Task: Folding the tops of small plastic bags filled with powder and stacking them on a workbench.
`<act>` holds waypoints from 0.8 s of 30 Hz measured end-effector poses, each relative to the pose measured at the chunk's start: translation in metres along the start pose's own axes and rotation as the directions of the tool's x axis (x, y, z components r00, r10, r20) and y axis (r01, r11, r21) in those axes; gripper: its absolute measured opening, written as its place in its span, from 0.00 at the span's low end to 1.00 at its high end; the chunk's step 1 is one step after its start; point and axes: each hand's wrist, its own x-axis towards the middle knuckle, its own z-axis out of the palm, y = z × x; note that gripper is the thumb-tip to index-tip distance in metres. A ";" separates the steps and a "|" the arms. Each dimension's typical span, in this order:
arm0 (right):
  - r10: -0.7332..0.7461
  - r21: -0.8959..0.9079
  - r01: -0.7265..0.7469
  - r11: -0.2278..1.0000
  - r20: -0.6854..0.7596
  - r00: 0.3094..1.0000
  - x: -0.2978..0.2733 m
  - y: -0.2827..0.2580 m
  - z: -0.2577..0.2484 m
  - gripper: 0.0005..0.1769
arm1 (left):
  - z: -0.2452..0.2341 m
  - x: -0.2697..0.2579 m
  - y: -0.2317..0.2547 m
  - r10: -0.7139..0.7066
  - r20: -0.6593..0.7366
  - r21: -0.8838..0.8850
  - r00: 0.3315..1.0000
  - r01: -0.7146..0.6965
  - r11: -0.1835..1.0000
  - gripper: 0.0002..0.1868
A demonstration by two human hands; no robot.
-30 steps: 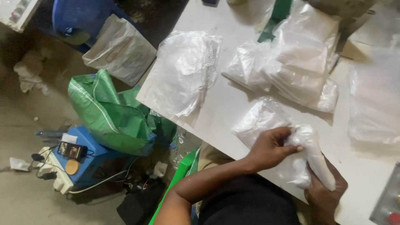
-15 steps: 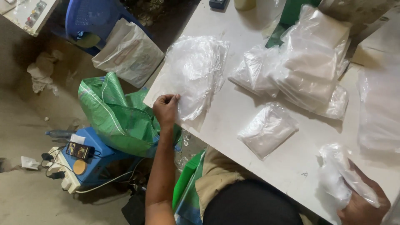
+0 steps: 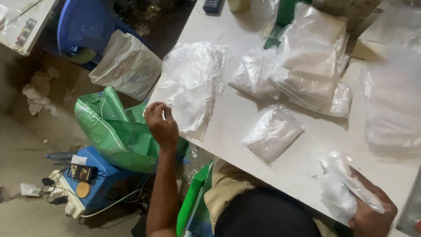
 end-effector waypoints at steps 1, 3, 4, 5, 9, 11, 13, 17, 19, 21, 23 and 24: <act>-0.079 -0.004 0.079 0.997 -0.048 0.996 0.005 0.017 -0.003 0.19 | -0.007 0.001 0.027 0.040 0.004 -0.027 0.999 -0.039 0.999 0.04; -0.150 -0.015 0.149 0.989 -0.111 0.982 0.017 0.049 -0.017 0.19 | -0.019 -0.004 0.082 0.084 0.017 -0.067 0.996 -0.083 0.994 0.07; -0.271 -0.095 0.262 0.960 -0.097 0.958 0.025 0.065 -0.028 0.20 | -0.023 -0.009 0.110 -0.032 0.280 -0.237 0.959 0.102 0.966 0.08; -0.382 -0.177 0.366 0.914 -0.071 0.921 0.032 0.082 -0.041 0.21 | -0.027 -0.015 0.139 -0.089 0.544 -0.341 0.834 0.316 0.885 0.15; -0.656 -0.485 0.514 0.707 -0.178 0.734 0.051 0.093 -0.089 0.11 | 0.027 -0.061 0.206 0.088 0.932 -0.336 0.351 0.751 0.569 0.13; -0.893 -0.762 0.631 0.144 0.175 0.415 0.039 0.048 -0.103 0.13 | 0.062 -0.087 0.236 0.277 0.951 0.024 -0.137 0.926 0.376 0.12; -0.836 -0.622 0.645 0.445 -0.030 0.548 0.025 0.066 -0.108 0.09 | 0.096 -0.113 0.243 0.333 0.888 0.223 -0.316 0.931 0.290 0.18; -0.674 0.067 0.671 0.738 0.038 0.737 0.011 0.062 -0.077 0.22 | 0.104 -0.130 0.251 0.600 0.720 0.477 -0.348 0.877 -0.064 0.56; -0.608 -0.224 0.621 0.751 0.130 0.783 0.010 0.054 -0.068 0.31 | 0.089 -0.132 0.255 0.545 0.786 0.391 -0.291 0.917 -0.075 0.63; -0.506 -0.487 0.547 0.680 0.227 0.832 0.008 0.047 -0.062 0.40 | 0.069 -0.135 0.258 0.471 0.858 0.287 -0.205 0.952 -0.109 0.74; -0.472 -0.389 0.512 0.766 0.202 0.858 0.008 0.041 -0.058 0.42 | 0.049 -0.137 0.265 0.161 0.980 0.085 -0.118 0.977 0.198 0.50; -0.474 -0.387 0.521 0.761 0.217 0.853 0.010 0.037 -0.058 0.42 | 0.050 -0.137 0.269 0.153 0.982 0.080 -0.109 0.979 0.186 0.50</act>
